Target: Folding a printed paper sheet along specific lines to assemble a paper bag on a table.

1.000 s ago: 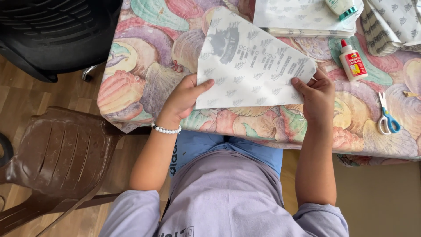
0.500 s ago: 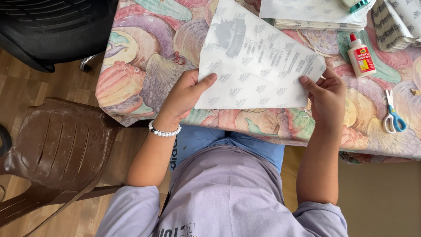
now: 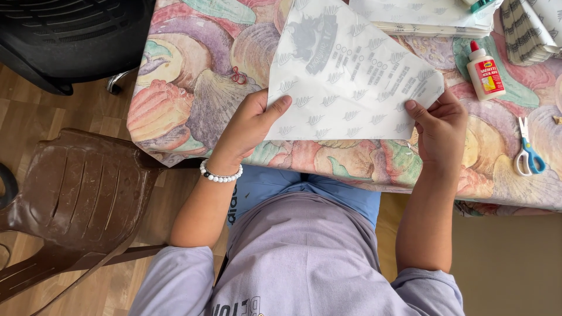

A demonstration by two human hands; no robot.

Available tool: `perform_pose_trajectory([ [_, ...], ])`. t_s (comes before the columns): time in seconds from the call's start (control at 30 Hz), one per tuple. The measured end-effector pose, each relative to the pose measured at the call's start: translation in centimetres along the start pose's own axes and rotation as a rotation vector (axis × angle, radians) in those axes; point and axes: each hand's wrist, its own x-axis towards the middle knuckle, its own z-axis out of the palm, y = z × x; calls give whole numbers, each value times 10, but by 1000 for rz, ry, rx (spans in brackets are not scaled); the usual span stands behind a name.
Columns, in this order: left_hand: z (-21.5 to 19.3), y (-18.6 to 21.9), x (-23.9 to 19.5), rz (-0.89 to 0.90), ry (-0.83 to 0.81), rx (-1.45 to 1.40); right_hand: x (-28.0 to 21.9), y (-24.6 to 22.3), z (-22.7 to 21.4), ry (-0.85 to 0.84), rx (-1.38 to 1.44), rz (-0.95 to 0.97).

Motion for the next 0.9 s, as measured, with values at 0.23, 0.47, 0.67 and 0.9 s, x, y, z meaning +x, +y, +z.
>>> perform_pose_trajectory([
  [0.23,0,1,11,277,112,409,6,31,-4,3,30,-150],
  [0.47,9,-30,18,350,332,297,19,97,-21,62,30,-203],
  [0.67,5,-40,18,347,369,300,7,70,1,67,38,-209],
  [0.9,7,-66,10,321,396,251,6,67,5,24,69,-211],
])
